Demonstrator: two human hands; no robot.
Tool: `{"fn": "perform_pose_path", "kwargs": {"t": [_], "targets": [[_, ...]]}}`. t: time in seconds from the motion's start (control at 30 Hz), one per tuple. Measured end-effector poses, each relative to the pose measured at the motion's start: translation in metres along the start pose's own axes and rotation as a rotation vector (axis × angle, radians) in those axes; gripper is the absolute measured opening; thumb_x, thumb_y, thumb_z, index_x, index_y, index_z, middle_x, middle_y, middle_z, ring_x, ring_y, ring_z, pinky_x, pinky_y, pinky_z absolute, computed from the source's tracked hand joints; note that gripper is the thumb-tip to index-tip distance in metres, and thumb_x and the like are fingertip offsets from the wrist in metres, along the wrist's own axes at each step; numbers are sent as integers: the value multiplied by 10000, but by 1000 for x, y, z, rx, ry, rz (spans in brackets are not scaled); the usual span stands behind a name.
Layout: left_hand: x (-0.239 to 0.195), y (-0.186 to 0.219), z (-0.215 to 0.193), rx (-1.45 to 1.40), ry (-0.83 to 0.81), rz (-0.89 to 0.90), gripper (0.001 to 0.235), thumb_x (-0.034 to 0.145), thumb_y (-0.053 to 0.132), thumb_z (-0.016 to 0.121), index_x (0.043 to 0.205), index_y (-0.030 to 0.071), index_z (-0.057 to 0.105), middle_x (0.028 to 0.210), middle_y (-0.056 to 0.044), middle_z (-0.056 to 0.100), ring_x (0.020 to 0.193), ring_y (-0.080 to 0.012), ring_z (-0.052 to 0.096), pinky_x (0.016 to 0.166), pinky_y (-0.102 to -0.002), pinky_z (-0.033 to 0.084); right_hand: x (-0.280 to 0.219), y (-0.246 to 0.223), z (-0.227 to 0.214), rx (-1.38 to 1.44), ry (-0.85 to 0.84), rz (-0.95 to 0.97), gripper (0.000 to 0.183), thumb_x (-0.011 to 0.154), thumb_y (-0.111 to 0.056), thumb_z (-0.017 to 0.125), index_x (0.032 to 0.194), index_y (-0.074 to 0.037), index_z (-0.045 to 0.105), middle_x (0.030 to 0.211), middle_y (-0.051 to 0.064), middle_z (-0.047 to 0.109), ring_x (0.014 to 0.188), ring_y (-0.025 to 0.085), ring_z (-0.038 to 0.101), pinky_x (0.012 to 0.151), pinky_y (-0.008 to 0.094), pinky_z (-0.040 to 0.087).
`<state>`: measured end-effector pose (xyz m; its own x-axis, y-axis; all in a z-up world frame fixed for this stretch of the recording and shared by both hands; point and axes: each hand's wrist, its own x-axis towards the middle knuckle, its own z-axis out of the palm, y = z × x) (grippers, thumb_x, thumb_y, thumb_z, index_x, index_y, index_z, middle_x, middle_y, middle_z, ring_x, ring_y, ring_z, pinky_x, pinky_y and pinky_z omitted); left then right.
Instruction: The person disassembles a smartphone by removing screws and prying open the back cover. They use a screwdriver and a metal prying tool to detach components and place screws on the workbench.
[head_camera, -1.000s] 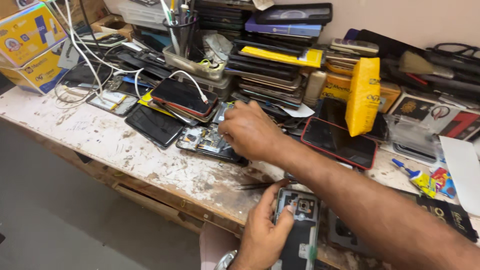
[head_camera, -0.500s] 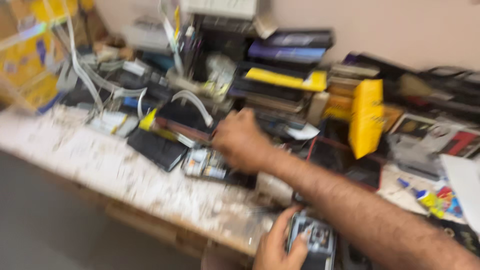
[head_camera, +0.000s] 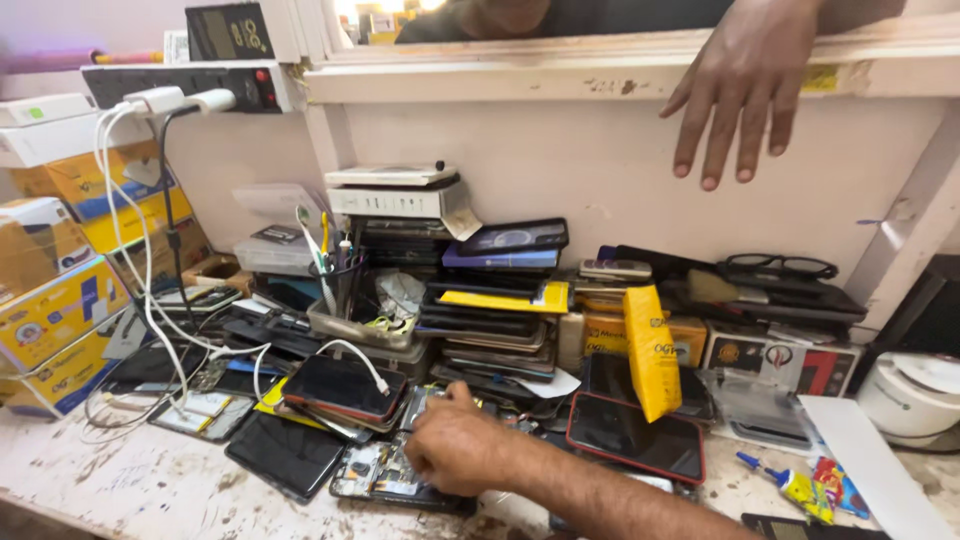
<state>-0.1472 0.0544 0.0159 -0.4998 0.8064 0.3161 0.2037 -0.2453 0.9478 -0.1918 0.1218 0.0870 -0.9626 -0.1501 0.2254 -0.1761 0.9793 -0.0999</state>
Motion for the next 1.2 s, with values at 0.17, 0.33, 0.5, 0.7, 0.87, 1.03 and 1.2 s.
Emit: {"fn": "perform_pose_path", "kwargs": {"t": [0.17, 0.33, 0.5, 0.7, 0.87, 1.03, 1.2], "targets": [[-44, -17, 7, -22, -6, -58, 502, 894, 99, 604, 1392, 41, 579, 1038, -154, 802, 1016, -170, 756, 921, -310, 562, -7, -1, -14, -142, -242, 222, 265, 767, -119, 665, 1013, -174, 743, 946, 116, 732, 971, 323, 701, 931, 573, 454], [-99, -12, -1, -97, 27, -218, 497, 896, 101, 596, 1389, 46, 572, 1053, -150, 797, 1013, -155, 741, 919, -300, 557, -15, 12, -8, -78, -435, 277, 757, 758, -27, 605, 1434, -363, 555, 1129, 98, 726, 1114, 277, 677, 1025, 531, 449], [-95, 14, -5, -151, -10, -269, 498, 901, 107, 581, 1397, 75, 548, 1082, -120, 777, 1021, -122, 722, 911, -287, 556, -13, -4, -11, -148, -547, 296, 807, 795, -24, 600, 1493, -412, 486, 1158, 75, 731, 1160, 255, 662, 1053, 515, 440], [-97, -3, -6, -32, 2, -252, 493, 887, 139, 604, 1377, 78, 588, 1066, -141, 797, 1043, -169, 763, 946, -308, 551, -11, 1, -2, -150, -561, 274, 824, 797, -37, 627, 1512, -415, 471, 1209, 100, 713, 1179, 281, 653, 1054, 524, 447], [-67, -5, 0, -96, -13, -141, 523, 887, 105, 589, 1408, 76, 548, 1113, -153, 786, 1076, -184, 749, 959, -314, 546, -12, -10, -5, -74, -619, 263, 869, 740, -89, 717, 1517, -370, 449, 1280, 117, 687, 1185, 310, 660, 1064, 511, 463], [-15, 2, 4, -76, -31, -124, 556, 892, 82, 580, 1442, 74, 500, 1155, -164, 773, 1100, -194, 736, 966, -317, 540, -20, -5, -11, -54, -504, 237, 780, 789, -47, 607, 1499, -361, 531, 1225, 140, 726, 1171, 327, 661, 1088, 563, 394], [-17, -13, -5, -95, 27, -169, 592, 897, 59, 570, 1477, 72, 451, 1197, -175, 761, 1123, -205, 724, 974, -319, 533, -23, 7, -6, -49, -475, 226, 822, 749, -15, 612, 1489, -362, 520, 1214, 110, 721, 1174, 296, 652, 1046, 543, 402]]}}
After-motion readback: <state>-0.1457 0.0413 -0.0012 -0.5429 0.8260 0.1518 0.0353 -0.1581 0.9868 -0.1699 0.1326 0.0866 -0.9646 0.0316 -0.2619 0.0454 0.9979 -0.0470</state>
